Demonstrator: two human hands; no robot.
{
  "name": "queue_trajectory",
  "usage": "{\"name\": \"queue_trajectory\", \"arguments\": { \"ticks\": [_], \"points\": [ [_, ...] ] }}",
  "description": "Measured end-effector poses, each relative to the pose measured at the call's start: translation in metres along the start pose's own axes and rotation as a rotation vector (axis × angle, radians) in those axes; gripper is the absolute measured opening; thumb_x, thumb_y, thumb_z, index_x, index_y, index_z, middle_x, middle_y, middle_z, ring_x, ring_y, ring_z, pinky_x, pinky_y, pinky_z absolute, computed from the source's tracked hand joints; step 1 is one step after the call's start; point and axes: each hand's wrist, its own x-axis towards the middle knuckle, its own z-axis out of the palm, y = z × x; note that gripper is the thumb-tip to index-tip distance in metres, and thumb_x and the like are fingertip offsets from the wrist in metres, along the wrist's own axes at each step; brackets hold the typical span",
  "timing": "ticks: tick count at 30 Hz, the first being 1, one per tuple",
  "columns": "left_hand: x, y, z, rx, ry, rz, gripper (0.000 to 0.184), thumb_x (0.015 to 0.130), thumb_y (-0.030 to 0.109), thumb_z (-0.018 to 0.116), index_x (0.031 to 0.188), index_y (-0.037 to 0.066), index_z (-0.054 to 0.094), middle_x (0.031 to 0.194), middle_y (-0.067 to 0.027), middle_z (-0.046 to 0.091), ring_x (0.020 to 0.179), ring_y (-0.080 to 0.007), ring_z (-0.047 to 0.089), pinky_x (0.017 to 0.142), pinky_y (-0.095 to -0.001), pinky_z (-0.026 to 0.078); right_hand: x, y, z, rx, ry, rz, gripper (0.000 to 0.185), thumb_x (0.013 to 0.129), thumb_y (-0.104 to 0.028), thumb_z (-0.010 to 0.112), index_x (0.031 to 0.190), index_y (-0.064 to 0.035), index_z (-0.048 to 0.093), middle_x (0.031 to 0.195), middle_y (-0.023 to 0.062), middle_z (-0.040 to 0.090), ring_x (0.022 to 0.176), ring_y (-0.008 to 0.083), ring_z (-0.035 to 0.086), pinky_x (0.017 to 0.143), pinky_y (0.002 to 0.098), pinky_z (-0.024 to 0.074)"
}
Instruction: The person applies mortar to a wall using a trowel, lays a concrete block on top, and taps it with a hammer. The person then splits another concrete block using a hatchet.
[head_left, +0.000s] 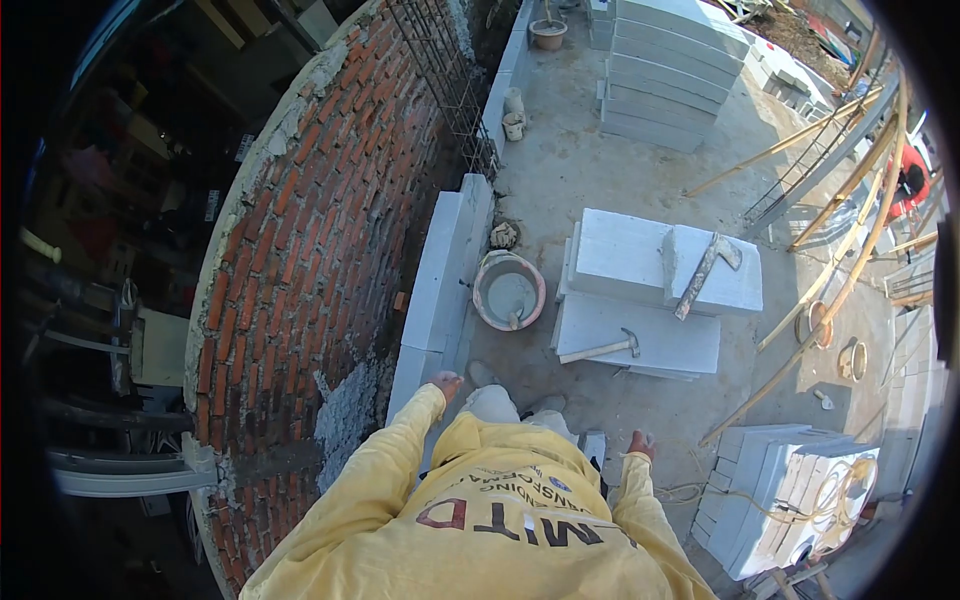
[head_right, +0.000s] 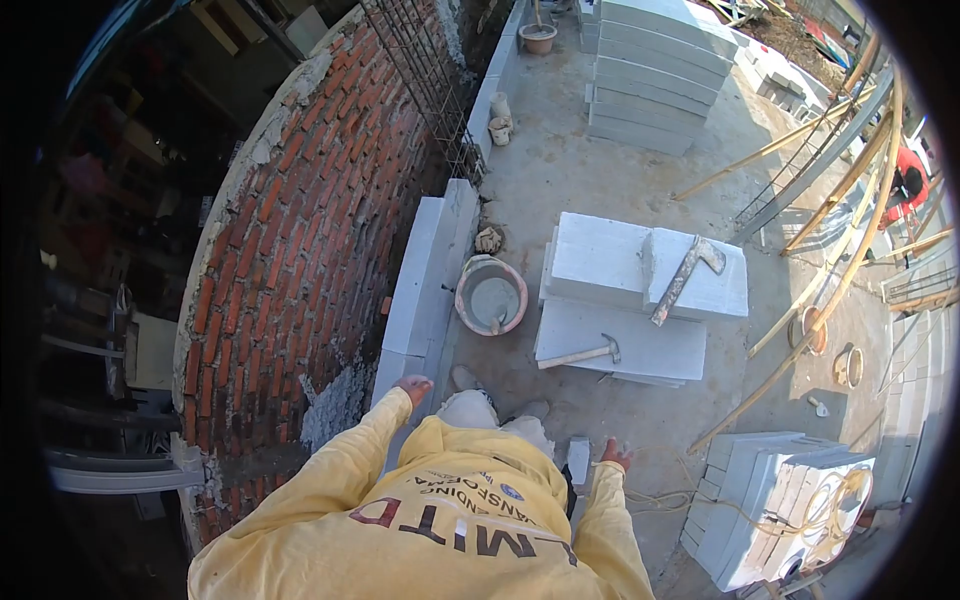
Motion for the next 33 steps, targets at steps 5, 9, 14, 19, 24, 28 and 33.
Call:
{"name": "queue_trajectory", "arguments": {
  "ticks": [5, 9, 14, 19, 24, 28, 33],
  "points": [
    [0.019, -0.007, 0.019, -0.023, 0.0, 0.139, 0.046, 0.085, 0.043, 0.065, 0.113, 0.007, 0.067, 0.104, -0.0117, 0.069, 0.101, -0.0224, 0.062, 0.093, -0.0357, 0.046, -0.008, -0.025, 0.007, 0.116, -0.021, -0.046, 0.067, 0.08, -0.036, 0.072, 0.127, 0.0071, 0.051, 0.121, 0.0251, 0.058, 0.111, 0.036, 0.057, 0.095, 0.0419, 0.045],
    [-0.001, -0.014, 0.013, 0.078, -0.048, 0.019, 0.046, 0.085, 0.044, 0.064, 0.113, 0.007, 0.067, 0.108, -0.0132, 0.069, 0.106, -0.0254, 0.062, 0.096, -0.0368, 0.044, -0.005, 0.006, 0.014, 0.111, -0.01, -0.011, 0.067, 0.08, -0.037, 0.071, 0.128, 0.0066, 0.051, 0.122, 0.0245, 0.058, 0.112, 0.035, 0.057, 0.096, 0.0419, 0.0445],
    [-0.02, -0.034, -0.002, 0.16, -0.117, -0.114, 0.043, 0.084, 0.043, 0.064, 0.111, 0.009, 0.069, 0.113, -0.0126, 0.068, 0.11, -0.0272, 0.061, 0.098, -0.0371, 0.044, -0.01, 0.064, 0.01, 0.075, -0.032, 0.114, 0.074, 0.079, -0.043, 0.071, 0.13, 0.0065, 0.049, 0.124, 0.025, 0.057, 0.115, 0.0362, 0.055, 0.098, 0.042, 0.0435],
    [-0.034, -0.024, -0.008, 0.101, -0.115, -0.162, 0.042, 0.084, 0.04, 0.065, 0.112, 0.009, 0.069, 0.115, -0.0129, 0.067, 0.112, -0.027, 0.06, 0.099, -0.0373, 0.043, -0.023, 0.072, -0.003, -0.106, -0.037, 0.285, 0.081, 0.076, -0.047, 0.07, 0.132, 0.0074, 0.047, 0.131, 0.0283, 0.052, 0.122, 0.0406, 0.051, 0.102, 0.0427, 0.0407],
    [0.0, -0.038, 0.012, 0.103, -0.087, -0.037, 0.046, 0.084, 0.041, 0.065, 0.116, 0.007, 0.066, 0.119, -0.0158, 0.065, 0.113, -0.0278, 0.06, 0.1, -0.0382, 0.043, -0.022, 0.048, -0.006, -0.062, -0.023, 0.246, 0.083, 0.075, -0.048, 0.072, 0.131, 0.0088, 0.047, 0.133, 0.0304, 0.05, 0.124, 0.0425, 0.048, 0.104, 0.0443, 0.039],
    [0.001, -0.024, 0.017, 0.07, -0.088, 0.012, 0.049, 0.085, 0.043, 0.064, 0.118, 0.007, 0.065, 0.12, -0.0163, 0.065, 0.114, -0.0281, 0.059, 0.1, -0.038, 0.043, -0.012, 0.024, 0.007, 0.012, 0.043, 0.136, 0.081, 0.074, -0.047, 0.073, 0.13, 0.0073, 0.05, 0.13, 0.0291, 0.052, 0.122, 0.0423, 0.05, 0.104, 0.0462, 0.0386],
    [-0.002, -0.022, 0.009, 0.085, -0.062, 0.014, 0.049, 0.085, 0.044, 0.063, 0.116, 0.007, 0.066, 0.118, -0.0153, 0.065, 0.114, -0.027, 0.059, 0.1, -0.0367, 0.043, -0.004, -0.007, 0.032, -0.091, 0.089, -0.216, 0.075, 0.074, -0.041, 0.073, 0.13, 0.004, 0.051, 0.124, 0.0272, 0.056, 0.116, 0.0435, 0.051, 0.103, 0.049, 0.0385]
  ]
}}
